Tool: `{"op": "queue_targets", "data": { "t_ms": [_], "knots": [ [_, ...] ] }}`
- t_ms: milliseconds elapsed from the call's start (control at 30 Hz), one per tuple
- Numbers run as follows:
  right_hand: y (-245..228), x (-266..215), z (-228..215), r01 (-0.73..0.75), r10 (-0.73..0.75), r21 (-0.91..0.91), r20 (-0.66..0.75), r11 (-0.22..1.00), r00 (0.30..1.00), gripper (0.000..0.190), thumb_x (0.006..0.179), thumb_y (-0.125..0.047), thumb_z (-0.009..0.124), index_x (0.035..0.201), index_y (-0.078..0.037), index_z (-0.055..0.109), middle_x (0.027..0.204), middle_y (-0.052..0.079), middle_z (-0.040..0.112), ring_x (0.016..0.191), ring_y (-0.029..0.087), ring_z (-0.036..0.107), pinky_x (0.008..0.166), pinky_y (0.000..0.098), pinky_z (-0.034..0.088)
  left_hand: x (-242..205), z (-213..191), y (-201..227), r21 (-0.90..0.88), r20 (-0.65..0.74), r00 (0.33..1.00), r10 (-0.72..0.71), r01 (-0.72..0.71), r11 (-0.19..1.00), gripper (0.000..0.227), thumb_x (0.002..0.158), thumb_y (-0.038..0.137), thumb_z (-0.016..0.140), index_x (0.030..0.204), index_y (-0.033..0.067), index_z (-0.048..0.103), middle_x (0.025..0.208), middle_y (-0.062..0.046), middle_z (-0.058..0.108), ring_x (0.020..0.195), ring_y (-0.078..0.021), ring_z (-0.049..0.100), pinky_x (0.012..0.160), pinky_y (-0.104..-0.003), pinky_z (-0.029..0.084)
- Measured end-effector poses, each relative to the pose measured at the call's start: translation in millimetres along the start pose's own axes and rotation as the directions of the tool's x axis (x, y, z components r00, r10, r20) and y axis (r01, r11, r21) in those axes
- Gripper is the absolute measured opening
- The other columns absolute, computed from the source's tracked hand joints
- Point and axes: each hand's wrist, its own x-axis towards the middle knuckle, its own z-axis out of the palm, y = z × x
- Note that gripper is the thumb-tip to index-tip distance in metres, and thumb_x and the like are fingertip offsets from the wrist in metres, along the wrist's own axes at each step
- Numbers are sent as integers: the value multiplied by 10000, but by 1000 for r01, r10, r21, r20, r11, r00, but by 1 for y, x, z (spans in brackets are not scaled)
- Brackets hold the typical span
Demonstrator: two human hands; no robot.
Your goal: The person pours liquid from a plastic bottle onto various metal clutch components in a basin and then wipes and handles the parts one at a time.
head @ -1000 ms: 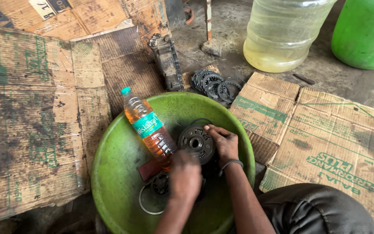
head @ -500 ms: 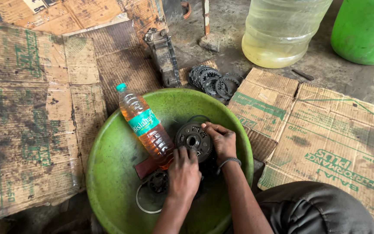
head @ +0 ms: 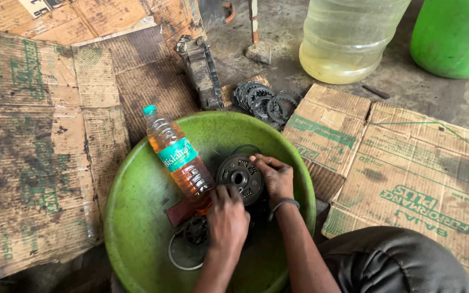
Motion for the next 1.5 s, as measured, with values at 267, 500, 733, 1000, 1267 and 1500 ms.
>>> {"op": "queue_targets", "data": {
  "t_ms": [267, 500, 733, 1000, 1267, 1500],
  "knots": [
    [9, 8, -2, 26, -26, -4, -15, 1000, 1000, 280, 776, -165, 873, 980, 15, 809, 950, 72, 791, 849, 114, 674, 811, 257, 545, -3, 11, -3, -70, -82, 976, 200, -205, 976, 511, 625, 152, 805, 1077, -34, 657, 1019, -178, 579, 1005, -367, 598, 694, -418, 592],
    [-2, 3, 2, -19, 19, 15, -9, 1000, 1000, 293, 776, -163, 864, 995, 22, 805, 957, 72, 798, 843, 111, 686, 812, 253, 549, 14, 6, 4, -189, -179, 941, 286, -318, 929, 265, 841, 61, 724, 1091, -16, 688, 1048, -183, 597, 1020, -349, 621, 737, -420, 586],
    [5, 5, -5, 3, -3, 5, -2, 1000, 1000, 262, 808, -163, 834, 991, 24, 812, 938, 75, 799, 824, 108, 672, 806, 260, 541, 66, -17, 31, -153, -90, 993, 81, -95, 984, 409, 689, 39, 692, 1087, -54, 682, 1071, -218, 652, 1072, -379, 624, 815, -438, 587],
    [1, 4, 3, -76, 80, 122, -30, 990, 996, 256, 798, -157, 848, 968, 32, 815, 914, 82, 779, 779, 126, 655, 751, 277, 534, 101, 22, -65, -449, -55, 923, 380, -363, 817, 488, 732, 35, 778, 1215, 43, 712, 1282, -236, 660, 1269, -461, 570, 1033, -544, 456],
    [3, 6, 3, 8, -6, 77, -21, 997, 1000, 250, 813, -168, 848, 906, 59, 798, 954, 63, 801, 822, 106, 680, 796, 255, 545, 118, 10, -84, -579, 333, 898, 287, -45, 814, 472, 787, 50, 713, 1257, 58, 667, 1209, -177, 716, 1128, -315, 693, 979, -411, 528],
    [1, 1, 3, -109, 116, 173, -30, 979, 993, 244, 799, -153, 848, 959, 24, 799, 886, 73, 772, 762, 144, 654, 723, 297, 541, 85, 21, -82, -541, 151, 963, 222, -108, 834, 248, 822, 5, 623, 1056, -11, 703, 1056, -252, 728, 1041, -404, 691, 925, -483, 525]
  ]
}}
